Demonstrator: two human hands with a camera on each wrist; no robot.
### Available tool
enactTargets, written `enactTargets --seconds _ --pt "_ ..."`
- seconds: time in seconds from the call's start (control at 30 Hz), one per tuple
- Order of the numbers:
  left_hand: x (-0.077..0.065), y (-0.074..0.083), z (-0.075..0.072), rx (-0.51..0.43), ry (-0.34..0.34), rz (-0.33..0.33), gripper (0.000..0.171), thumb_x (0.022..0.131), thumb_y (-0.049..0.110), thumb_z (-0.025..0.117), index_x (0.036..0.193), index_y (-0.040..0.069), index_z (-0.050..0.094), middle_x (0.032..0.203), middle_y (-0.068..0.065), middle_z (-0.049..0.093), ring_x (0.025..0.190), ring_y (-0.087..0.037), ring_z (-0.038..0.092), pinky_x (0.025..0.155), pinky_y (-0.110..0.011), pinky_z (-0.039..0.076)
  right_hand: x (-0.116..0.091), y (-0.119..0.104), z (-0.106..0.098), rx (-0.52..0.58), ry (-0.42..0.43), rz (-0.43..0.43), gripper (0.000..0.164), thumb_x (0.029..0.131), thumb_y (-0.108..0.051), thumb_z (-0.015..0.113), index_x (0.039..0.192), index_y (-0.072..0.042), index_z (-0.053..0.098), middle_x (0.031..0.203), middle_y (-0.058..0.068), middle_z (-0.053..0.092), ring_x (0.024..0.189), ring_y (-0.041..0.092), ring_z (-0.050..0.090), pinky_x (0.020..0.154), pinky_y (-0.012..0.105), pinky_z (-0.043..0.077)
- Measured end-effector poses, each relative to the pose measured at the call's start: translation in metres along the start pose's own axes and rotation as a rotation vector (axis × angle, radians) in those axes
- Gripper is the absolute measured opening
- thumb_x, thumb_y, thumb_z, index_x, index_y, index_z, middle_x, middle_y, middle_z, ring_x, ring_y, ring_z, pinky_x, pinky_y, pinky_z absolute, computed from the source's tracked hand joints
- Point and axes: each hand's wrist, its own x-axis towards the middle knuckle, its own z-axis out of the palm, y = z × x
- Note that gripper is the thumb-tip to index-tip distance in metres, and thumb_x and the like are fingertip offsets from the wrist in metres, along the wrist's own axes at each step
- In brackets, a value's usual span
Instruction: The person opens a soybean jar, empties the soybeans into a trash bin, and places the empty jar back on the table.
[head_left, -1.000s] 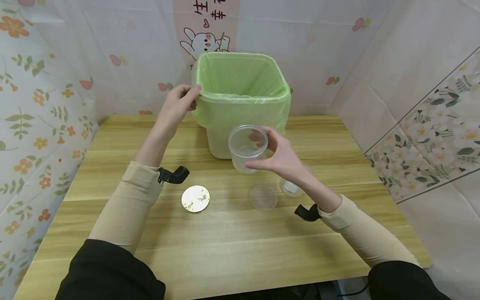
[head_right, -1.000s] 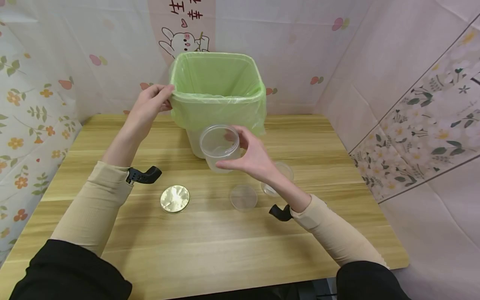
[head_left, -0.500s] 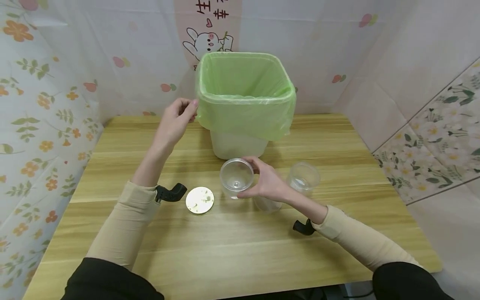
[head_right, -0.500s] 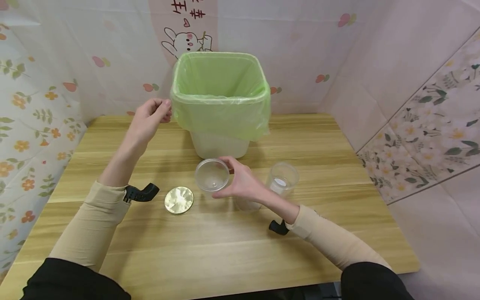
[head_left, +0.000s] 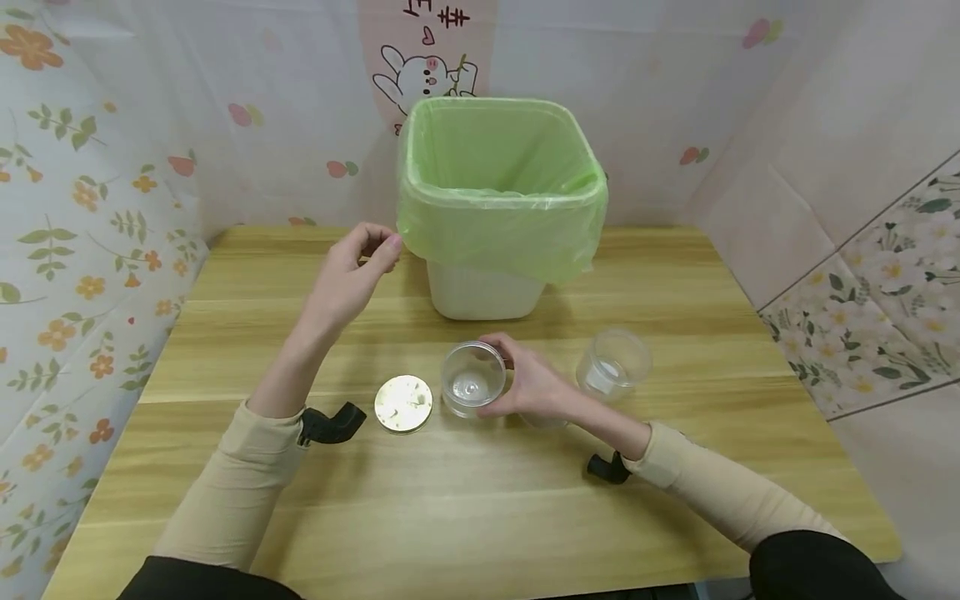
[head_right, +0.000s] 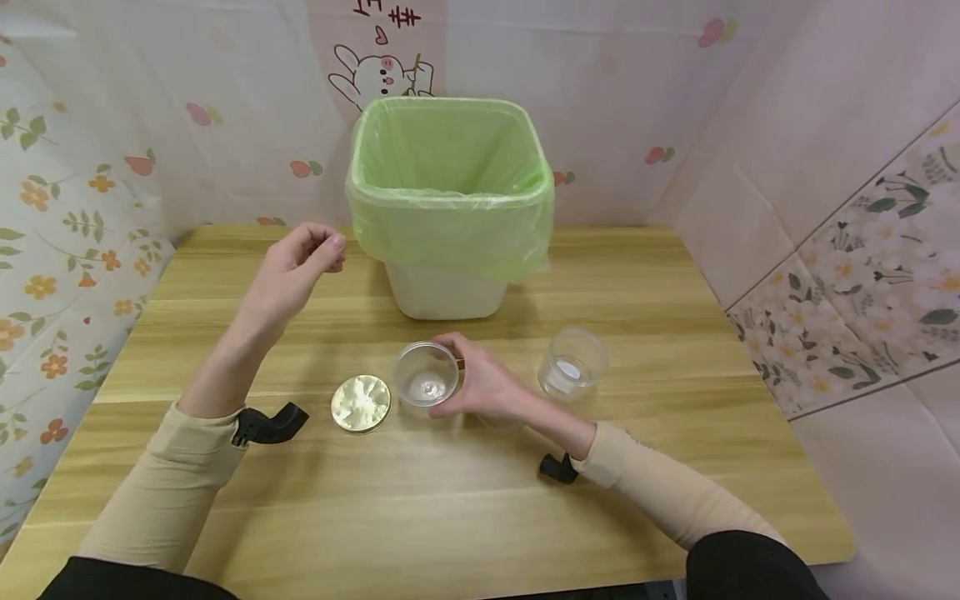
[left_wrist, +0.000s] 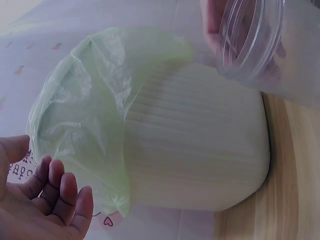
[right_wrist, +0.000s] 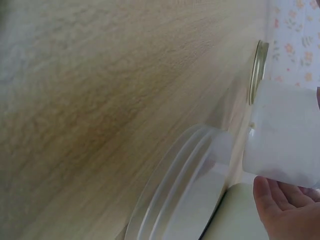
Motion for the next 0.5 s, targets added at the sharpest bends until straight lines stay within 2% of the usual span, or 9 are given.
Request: enactTargets --seconds 0.27,0.5 --pt "-0.016 0.003 0.004 0.027 -0.083 0.017 0.039 0.108 0.035 0.052 0.126 0.001 0.058 0.112 -0.009 0.061 0.104 -0.019 0.058 0.098 -0.032 0.049 -0.007 -0.001 0.011 0.023 -0.028 -0.005 0.096 0.066 -0.021 0.098 0.146 -0.013 0.046 0.137 0.010 0.063 0.128 0.032 0.063 0.110 0.050 0.051" --pt "-0.032 0.001 0.013 0.024 -0.160 0.053 0.032 0.108 0.025 0.052 0.124 -0.002 0.058 0.114 -0.013 0.062 0.106 -0.021 0.059 0.095 -0.025 0.050 -0.017 0.001 0.020 0.019 -0.055 -0.017 0.096 0.066 -0.020 0.098 0.147 -0.010 0.046 0.135 0.010 0.064 0.124 0.027 0.063 0.108 0.045 0.051"
